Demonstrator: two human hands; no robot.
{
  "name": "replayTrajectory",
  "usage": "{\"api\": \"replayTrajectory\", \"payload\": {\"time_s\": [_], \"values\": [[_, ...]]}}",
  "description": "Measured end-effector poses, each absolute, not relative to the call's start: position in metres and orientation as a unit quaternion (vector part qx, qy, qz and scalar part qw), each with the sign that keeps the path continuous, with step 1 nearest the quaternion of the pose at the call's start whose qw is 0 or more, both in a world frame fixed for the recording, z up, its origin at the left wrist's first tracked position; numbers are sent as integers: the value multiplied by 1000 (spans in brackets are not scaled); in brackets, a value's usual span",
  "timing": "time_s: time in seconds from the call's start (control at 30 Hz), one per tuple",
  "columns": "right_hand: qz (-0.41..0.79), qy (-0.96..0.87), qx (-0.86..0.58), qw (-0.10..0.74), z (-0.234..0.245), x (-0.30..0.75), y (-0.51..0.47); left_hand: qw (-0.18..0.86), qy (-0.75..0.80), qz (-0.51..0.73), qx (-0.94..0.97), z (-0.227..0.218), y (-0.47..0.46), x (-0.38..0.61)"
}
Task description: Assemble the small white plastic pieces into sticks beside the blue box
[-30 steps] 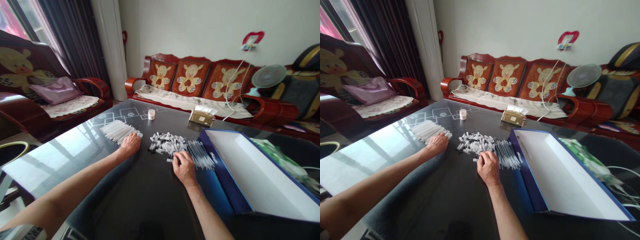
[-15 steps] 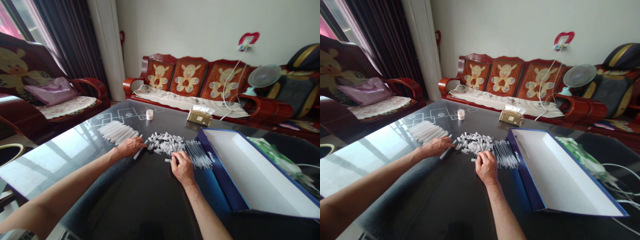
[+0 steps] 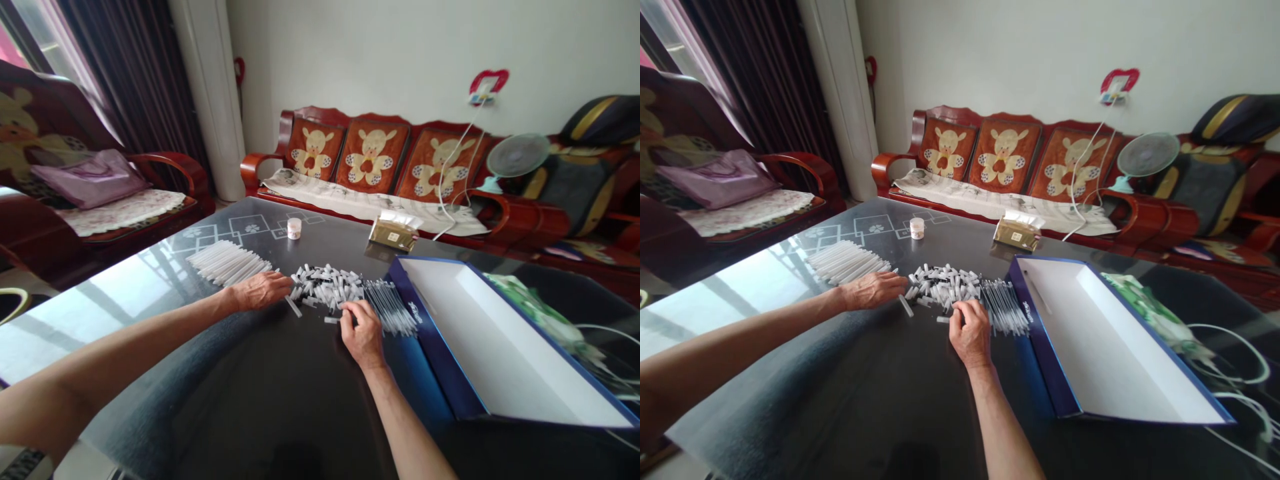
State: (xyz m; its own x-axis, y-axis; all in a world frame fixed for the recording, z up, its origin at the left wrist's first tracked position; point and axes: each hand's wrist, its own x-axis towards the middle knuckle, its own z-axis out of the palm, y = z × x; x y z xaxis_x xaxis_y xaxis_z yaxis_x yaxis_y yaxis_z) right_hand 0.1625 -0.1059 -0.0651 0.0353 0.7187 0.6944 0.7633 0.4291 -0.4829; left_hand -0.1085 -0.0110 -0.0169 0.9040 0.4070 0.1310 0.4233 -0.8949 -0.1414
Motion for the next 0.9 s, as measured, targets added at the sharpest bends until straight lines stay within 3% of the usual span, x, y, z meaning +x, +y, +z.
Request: {"api": "replayTrajectory", "payload": {"time_s": [0.3, 0.53, 0.73, 0.9], "values": [[-20, -695, -545, 468, -64, 162, -107, -10, -324, -232, -917, -26, -25, -42], [-45, -677, -570, 463, -67, 163, -106, 15, -350, -321, -880, -48, -22, 22], [-47, -677, -570, 463, -67, 163, -106, 53, -424, -311, -849, -55, -21, 26], [-52, -668, -572, 473, -69, 160, -109, 82, -397, -298, -864, -60, -17, 27]]}}
